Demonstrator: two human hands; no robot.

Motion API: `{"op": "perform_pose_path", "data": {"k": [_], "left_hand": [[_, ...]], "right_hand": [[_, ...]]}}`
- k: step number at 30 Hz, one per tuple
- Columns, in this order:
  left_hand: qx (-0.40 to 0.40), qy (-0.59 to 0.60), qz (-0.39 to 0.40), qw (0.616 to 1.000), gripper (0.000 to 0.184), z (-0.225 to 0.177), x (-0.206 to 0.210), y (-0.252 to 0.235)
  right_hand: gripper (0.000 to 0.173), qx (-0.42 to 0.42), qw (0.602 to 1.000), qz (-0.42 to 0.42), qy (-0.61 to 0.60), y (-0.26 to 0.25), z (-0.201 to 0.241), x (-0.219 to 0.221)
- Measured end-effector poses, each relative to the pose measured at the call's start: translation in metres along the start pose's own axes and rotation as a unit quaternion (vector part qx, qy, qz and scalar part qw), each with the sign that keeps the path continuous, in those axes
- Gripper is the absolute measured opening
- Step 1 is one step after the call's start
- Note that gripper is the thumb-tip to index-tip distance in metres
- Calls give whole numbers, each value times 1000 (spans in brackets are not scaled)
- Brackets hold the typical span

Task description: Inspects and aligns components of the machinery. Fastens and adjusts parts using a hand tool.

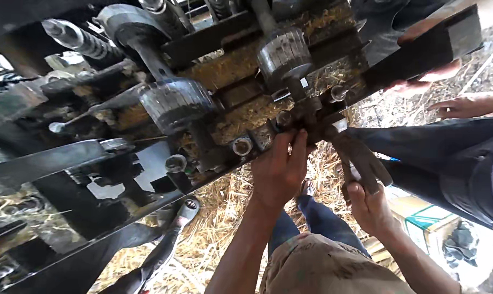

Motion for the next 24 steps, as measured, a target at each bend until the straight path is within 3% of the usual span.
{"op": "perform_pose_path", "data": {"k": [10,16,24], "left_hand": [[-14,-2,13,1000,33,1,0,-7],[-3,14,-2,1000,33,1,2,-6],[-4,22,-37,999,31,2,2,-3]], "right_hand": [[64,-25,997,-12,-69,22,24,-11],[66,-44,998,-36,6,2,-13,3],[64,-10,997,-43,-58,13,-25,1]]}}
Point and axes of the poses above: each hand's wrist, its own y-axis away from the middle knuckle, its own x-axis out of the palm, z = x × y, the point moved 7 cm from there along -y, towards the middle knuckle, and after that the axes turned 9 degrees about -y, right-handed, at the moved point
